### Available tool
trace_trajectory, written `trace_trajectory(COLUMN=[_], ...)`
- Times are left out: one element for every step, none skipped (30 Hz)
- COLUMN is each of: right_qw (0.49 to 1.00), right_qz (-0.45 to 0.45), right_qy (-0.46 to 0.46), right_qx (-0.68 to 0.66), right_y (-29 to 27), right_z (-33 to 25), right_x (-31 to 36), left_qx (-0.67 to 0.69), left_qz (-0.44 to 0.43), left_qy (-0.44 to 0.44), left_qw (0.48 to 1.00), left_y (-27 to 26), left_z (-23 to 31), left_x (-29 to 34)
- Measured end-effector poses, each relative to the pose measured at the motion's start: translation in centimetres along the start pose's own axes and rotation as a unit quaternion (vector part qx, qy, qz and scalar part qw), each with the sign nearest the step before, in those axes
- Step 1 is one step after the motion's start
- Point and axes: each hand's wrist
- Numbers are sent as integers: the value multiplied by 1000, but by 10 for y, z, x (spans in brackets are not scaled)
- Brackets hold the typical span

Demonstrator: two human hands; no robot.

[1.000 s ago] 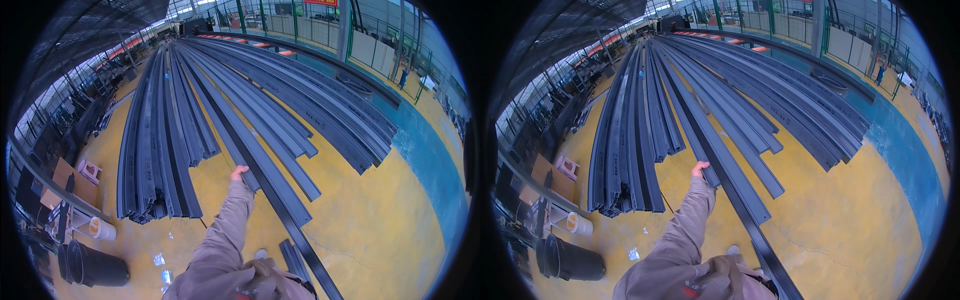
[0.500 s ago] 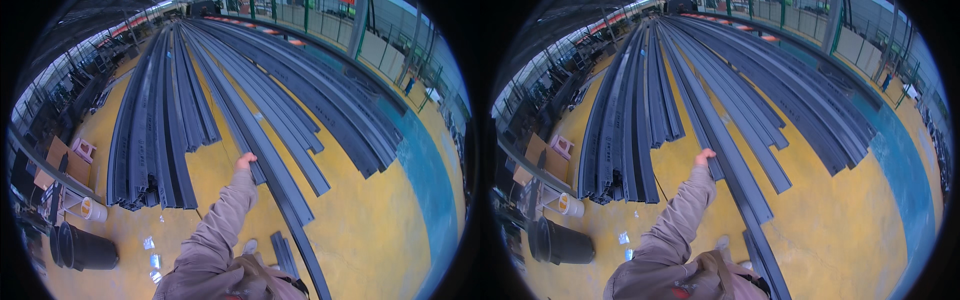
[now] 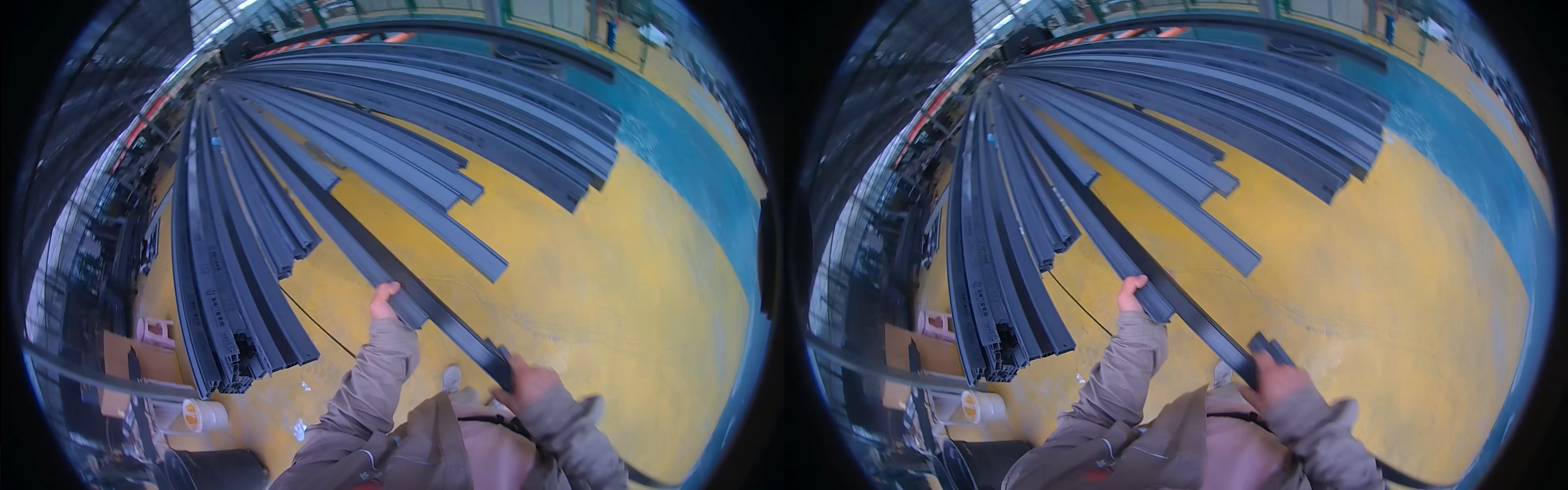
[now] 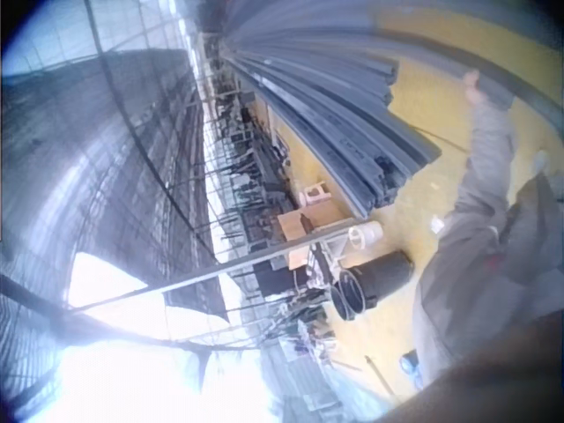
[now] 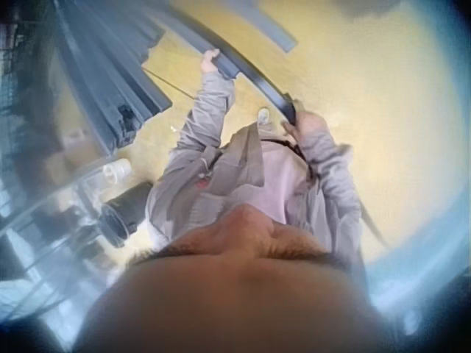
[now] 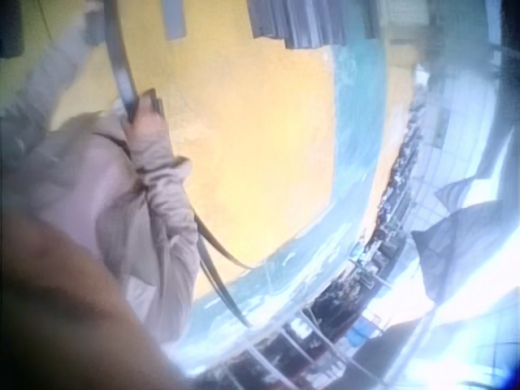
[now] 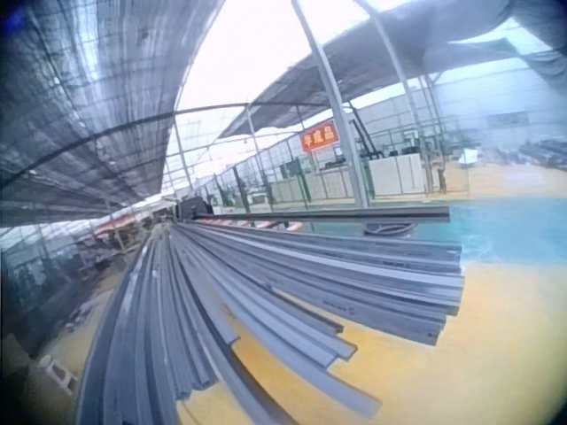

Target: The person organizes long grey metal profiles by picking them up from the floor and placing them onto a sorting rack.

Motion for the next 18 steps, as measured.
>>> trace_trajectory(right_qw=[993,975,904,872,868,859,877,892,893,895,891,884,900,909,948,958,977,981], right_qz=[-58,-96,-51,11,31,51,25,2,-1,-2,-5,12,43,47,25,31,30,35], right_qy=[63,110,209,256,311,364,354,347,346,340,343,362,341,329,275,279,212,190], right_qx=[-78,-166,-370,-418,-387,-357,-323,-291,-289,-289,-296,-295,-269,-249,-159,-64,11,31], right_y=[-11,-30,-23,9,27,44,32,22,15,11,13,-11,-10,-15,-4,0,-6,-12], right_z=[16,26,44,87,103,118,96,73,72,76,69,34,26,18,31,29,18,11], right_x=[28,55,105,186,248,308,295,277,272,267,266,226,208,185,171,140,114,91], left_qx=[10,17,-4,-25,-45,-31,-21,-16,-13,-13,-21,-19,-19,-19,-5,-11,-17,0], left_qz=[-10,50,75,90,120,125,131,135,132,126,126,135,132,128,106,109,112,102], left_qy=[2,8,32,50,54,56,57,55,60,68,70,52,36,20,-8,-14,-19,-25], left_qw=[1000,999,997,994,990,990,990,989,989,990,989,989,990,991,994,994,993,995], left_y=[-1,5,-1,0,12,15,15,13,13,15,10,7,16,25,31,35,39,43], left_z=[-2,-6,-10,-17,-20,-20,-22,-24,-24,-22,-21,-25,-26,-29,-37,-53,-71,-83], left_x=[-5,-4,-7,-16,-9,-3,2,5,5,0,2,13,24,36,50,65,77,88])
Point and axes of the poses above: each hand's wrist, its own x-axis away from the middle knuckle, its own y-axis out of the palm, z = x × y, and after that the axes turned 15 degrees about -y, right-handed
